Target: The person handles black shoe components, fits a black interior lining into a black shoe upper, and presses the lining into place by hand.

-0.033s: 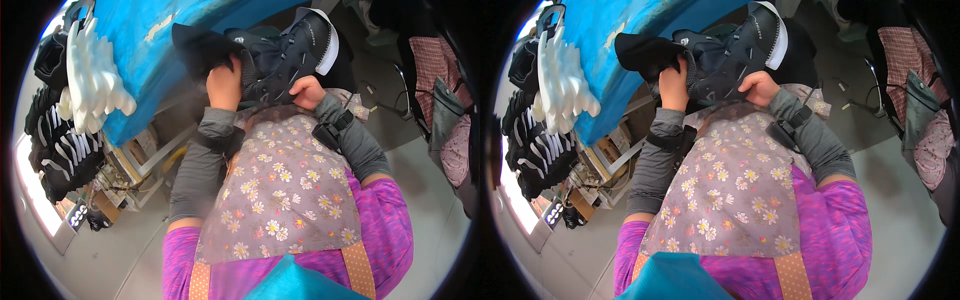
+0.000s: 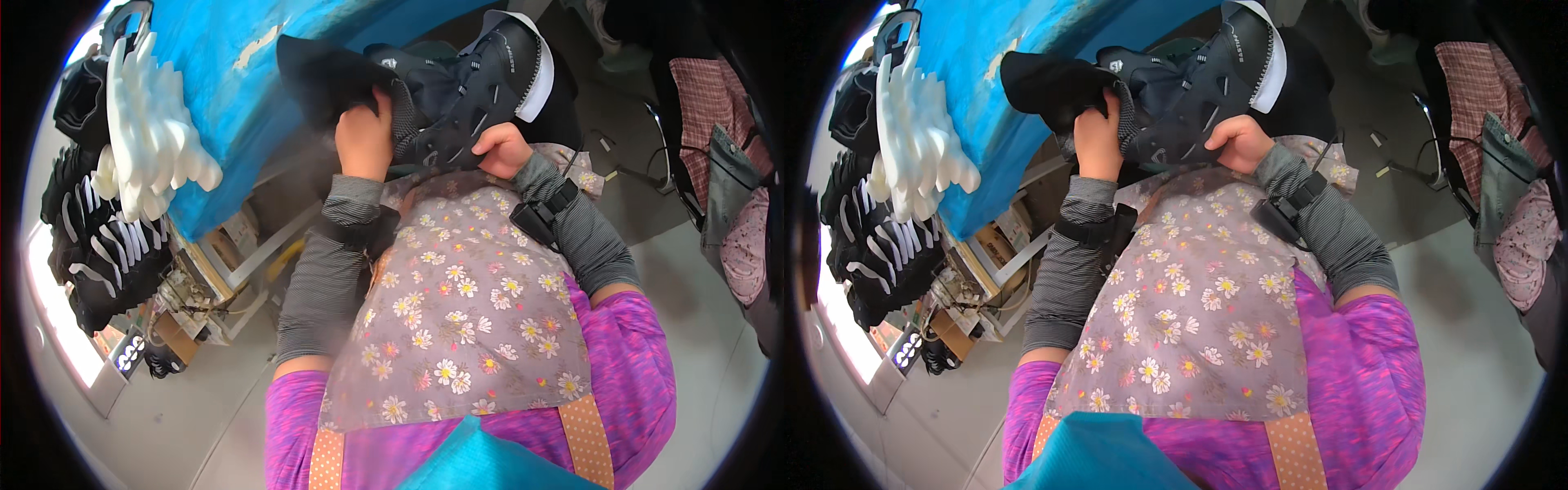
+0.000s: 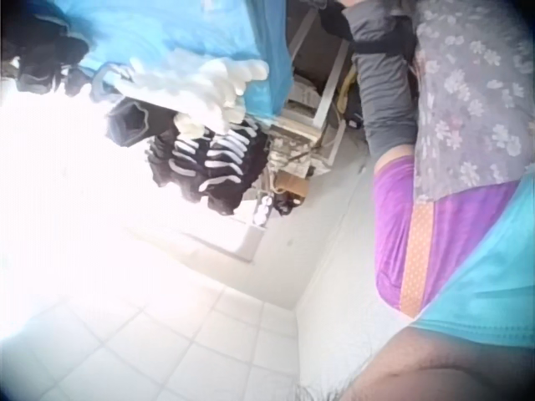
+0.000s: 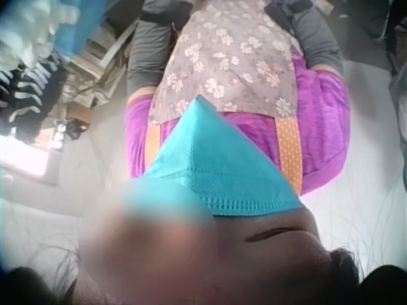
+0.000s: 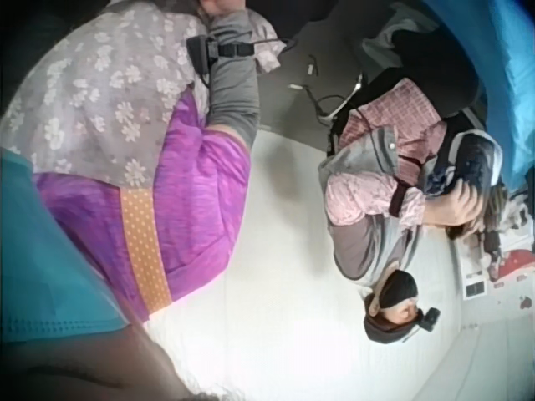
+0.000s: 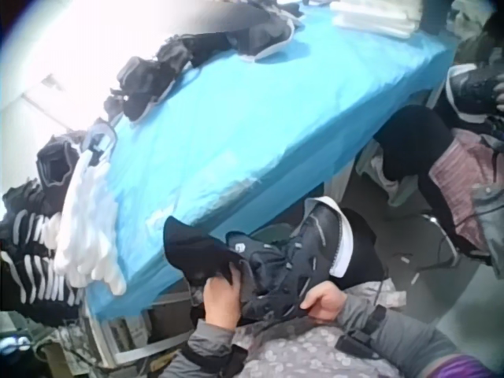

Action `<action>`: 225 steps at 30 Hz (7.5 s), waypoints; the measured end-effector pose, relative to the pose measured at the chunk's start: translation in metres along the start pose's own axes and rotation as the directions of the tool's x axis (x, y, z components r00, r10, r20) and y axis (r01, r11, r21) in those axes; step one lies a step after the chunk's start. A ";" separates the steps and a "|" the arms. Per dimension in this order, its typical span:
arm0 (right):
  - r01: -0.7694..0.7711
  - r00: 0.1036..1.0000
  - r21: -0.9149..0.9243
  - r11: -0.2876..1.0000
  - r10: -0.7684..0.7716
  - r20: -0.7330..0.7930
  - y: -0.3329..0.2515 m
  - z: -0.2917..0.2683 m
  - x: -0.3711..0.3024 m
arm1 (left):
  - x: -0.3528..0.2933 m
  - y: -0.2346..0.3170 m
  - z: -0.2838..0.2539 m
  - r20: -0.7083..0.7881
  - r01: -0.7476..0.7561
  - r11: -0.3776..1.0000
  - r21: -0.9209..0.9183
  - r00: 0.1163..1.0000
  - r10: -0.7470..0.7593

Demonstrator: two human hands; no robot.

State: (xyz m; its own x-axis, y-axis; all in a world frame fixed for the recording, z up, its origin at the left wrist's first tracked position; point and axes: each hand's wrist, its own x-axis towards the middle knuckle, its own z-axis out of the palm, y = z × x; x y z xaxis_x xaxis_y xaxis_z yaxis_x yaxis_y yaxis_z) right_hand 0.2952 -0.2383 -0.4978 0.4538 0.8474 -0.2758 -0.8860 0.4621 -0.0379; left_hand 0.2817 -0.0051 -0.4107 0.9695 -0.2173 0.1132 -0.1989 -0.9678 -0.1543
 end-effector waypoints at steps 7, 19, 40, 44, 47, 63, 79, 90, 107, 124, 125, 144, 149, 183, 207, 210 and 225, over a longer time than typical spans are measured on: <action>0.043 0.999 0.000 0.999 -0.043 0.031 0.001 0.019 -0.007 | 0.016 0.013 -0.035 0.072 0.485 0.566 -0.667 0.797 -0.599; 0.028 0.993 -0.071 0.997 -0.036 -0.114 0.007 0.013 -0.017 | -0.011 0.010 -0.012 0.023 0.196 0.940 -0.279 0.980 -0.197; 0.016 0.986 -0.124 0.992 -0.036 -0.161 0.007 0.003 -0.015 | -0.018 0.000 0.015 0.078 -0.016 0.949 -0.316 0.996 0.043; -0.017 0.992 -0.091 0.996 0.005 -0.128 0.006 -0.002 -0.014 | -0.011 0.008 0.016 0.040 -0.016 0.984 -0.179 0.999 0.023; 0.034 0.990 -0.088 0.996 -0.046 -0.132 0.006 0.008 -0.012 | -0.013 0.003 0.013 0.040 0.002 0.991 -0.134 0.999 0.003; 0.058 0.983 -0.091 0.994 -0.073 -0.166 0.009 0.019 -0.016 | -0.015 -0.002 0.017 0.099 0.000 0.987 -0.159 0.995 0.016; 0.076 0.997 0.023 0.997 -0.076 -0.009 0.013 0.024 -0.011 | -0.008 -0.005 0.012 0.150 -0.096 0.985 -0.145 0.982 0.118; 0.072 0.995 -0.066 0.995 -0.076 -0.071 0.008 0.024 -0.013 | -0.006 0.000 0.003 0.121 -0.018 0.985 -0.169 0.992 0.039; 0.001 0.999 -0.056 0.998 -0.003 -0.039 0.007 0.005 -0.002 | 0.008 0.005 0.025 0.283 0.478 0.779 -0.407 0.876 -0.390; -0.027 1.000 0.142 0.989 0.027 0.004 0.005 -0.003 0.000 | 0.008 -0.001 0.012 0.078 -0.025 0.990 -0.135 0.996 0.036; -0.022 0.999 0.122 0.992 0.025 -0.020 0.006 -0.008 -0.001 | 0.012 -0.001 0.014 0.089 -0.063 0.988 -0.143 0.993 0.076; 0.259 0.965 -0.388 0.885 -0.256 0.060 0.006 0.046 -0.009 | 0.012 -0.006 -0.002 0.227 0.473 0.445 -0.760 0.835 -0.501; 0.232 0.967 -0.281 0.931 -0.252 -0.037 0.012 0.039 -0.002 | -0.003 -0.010 0.027 0.054 0.111 0.977 -0.184 0.993 -0.103; 0.170 0.971 -0.673 0.720 -0.239 -0.010 -0.002 0.012 0.001 | -0.034 -0.040 -0.047 0.543 0.598 0.084 -0.797 0.771 -0.333; 0.251 0.954 -0.613 0.749 -0.298 0.026 0.011 0.019 0.003 | -0.117 -0.018 -0.060 0.600 0.536 -0.285 -0.794 0.764 -0.235; 0.250 0.959 -0.619 0.745 -0.278 0.054 0.009 0.013 0.002 | -0.125 -0.021 -0.067 0.495 0.455 -0.202 -0.867 0.743 -0.450; 0.137 0.987 -0.548 0.825 -0.162 0.002 0.020 0.021 0.003 | -0.081 0.001 -0.083 -0.279 0.184 0.656 -0.732 0.797 -0.535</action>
State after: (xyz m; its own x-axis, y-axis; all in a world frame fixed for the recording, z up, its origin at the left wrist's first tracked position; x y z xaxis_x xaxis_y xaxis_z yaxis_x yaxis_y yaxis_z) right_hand 0.2813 -0.2208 -0.4790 0.5917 0.7618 -0.2636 -0.7210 0.3539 -0.5958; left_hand 0.1912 0.0006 -0.3383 0.8393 0.3094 0.4471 -0.0566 -0.7682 0.6377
